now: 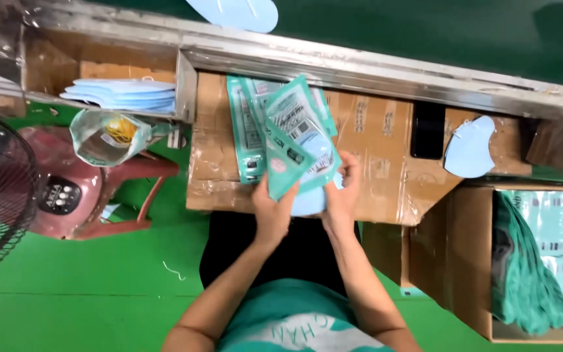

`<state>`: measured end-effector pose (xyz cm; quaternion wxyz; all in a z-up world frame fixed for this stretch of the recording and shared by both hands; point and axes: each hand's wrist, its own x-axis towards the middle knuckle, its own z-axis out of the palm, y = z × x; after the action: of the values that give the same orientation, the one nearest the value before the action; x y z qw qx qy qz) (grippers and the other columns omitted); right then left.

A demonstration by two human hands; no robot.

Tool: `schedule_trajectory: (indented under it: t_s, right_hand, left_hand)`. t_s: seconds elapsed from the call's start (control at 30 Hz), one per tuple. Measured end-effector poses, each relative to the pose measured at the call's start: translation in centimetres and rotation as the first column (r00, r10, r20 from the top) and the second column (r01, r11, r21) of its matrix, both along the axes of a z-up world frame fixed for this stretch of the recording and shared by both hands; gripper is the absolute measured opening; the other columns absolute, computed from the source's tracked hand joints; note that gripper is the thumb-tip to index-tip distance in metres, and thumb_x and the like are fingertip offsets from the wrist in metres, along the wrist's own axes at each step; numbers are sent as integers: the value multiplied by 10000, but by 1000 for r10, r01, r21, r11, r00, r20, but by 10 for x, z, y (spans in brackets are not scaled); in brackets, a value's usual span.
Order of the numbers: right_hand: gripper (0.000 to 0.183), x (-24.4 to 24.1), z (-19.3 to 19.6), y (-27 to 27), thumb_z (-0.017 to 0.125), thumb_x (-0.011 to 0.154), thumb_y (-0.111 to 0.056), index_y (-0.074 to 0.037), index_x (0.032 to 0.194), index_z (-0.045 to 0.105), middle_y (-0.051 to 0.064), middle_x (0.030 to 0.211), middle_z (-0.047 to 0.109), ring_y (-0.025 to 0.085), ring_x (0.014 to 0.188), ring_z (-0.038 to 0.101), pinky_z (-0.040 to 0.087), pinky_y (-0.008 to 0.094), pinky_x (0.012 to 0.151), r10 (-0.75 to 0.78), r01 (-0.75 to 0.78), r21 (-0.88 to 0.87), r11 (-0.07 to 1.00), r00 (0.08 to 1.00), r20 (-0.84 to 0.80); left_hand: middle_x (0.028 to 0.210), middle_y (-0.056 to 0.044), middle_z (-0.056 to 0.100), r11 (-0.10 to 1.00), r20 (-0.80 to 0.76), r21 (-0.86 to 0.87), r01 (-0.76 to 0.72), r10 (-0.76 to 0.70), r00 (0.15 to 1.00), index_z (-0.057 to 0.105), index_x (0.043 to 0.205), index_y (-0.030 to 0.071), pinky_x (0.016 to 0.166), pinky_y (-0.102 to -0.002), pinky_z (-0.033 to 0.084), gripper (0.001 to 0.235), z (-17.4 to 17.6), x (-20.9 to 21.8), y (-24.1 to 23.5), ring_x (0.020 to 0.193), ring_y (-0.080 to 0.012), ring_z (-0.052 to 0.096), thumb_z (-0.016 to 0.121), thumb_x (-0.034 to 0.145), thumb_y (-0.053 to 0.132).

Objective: Packaging blue surgical face masks into green plastic bags.

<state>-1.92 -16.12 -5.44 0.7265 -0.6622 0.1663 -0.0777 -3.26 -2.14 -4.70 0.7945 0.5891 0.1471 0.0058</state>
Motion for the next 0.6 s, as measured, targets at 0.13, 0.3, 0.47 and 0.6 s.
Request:
schedule_trajectory:
  t_s: [0.13,0.3,0.47,0.6]
  right_hand:
    - [453,4,1,4,610,923,-51,-41,1369,527,99,1291,656,219,1123,683,603,401,900,407,-248,551,797,895,-186]
    - [333,23,-12,10,623,988,-28,69,1303,573,152,1186,702,234,997,730,621,397,870,230,-165,515,841,971,-66]
    - [270,23,-46,-14,698,1079,-113,-3,1316,632,150,981,701,219,659,684,571,389,538,247,-170,538,826,966,-73]
    - [228,50,21,-7,784,933,-73,35,1109,687,62,940,692,160,863,641,537,317,735,353,-317,-314,895,934,62]
  left_hand:
    - [1039,-58,749,987,18,-2,-161,161,987,686,1154,-38,825,-317,569,318,6,33,23,927,-144,689,755,899,138]
    - [1046,-27,717,986,-240,55,158,-141,961,648,1158,20,818,-309,554,392,-9,35,15,929,-134,679,804,828,164]
    - [1080,-142,681,816,107,13,579,-576,810,614,1207,-32,856,-386,555,296,-24,2,15,976,-254,651,723,987,135]
    - [1139,-117,726,675,360,709,201,-593,720,704,1187,59,962,-433,555,292,62,11,53,1042,-324,718,793,916,120]
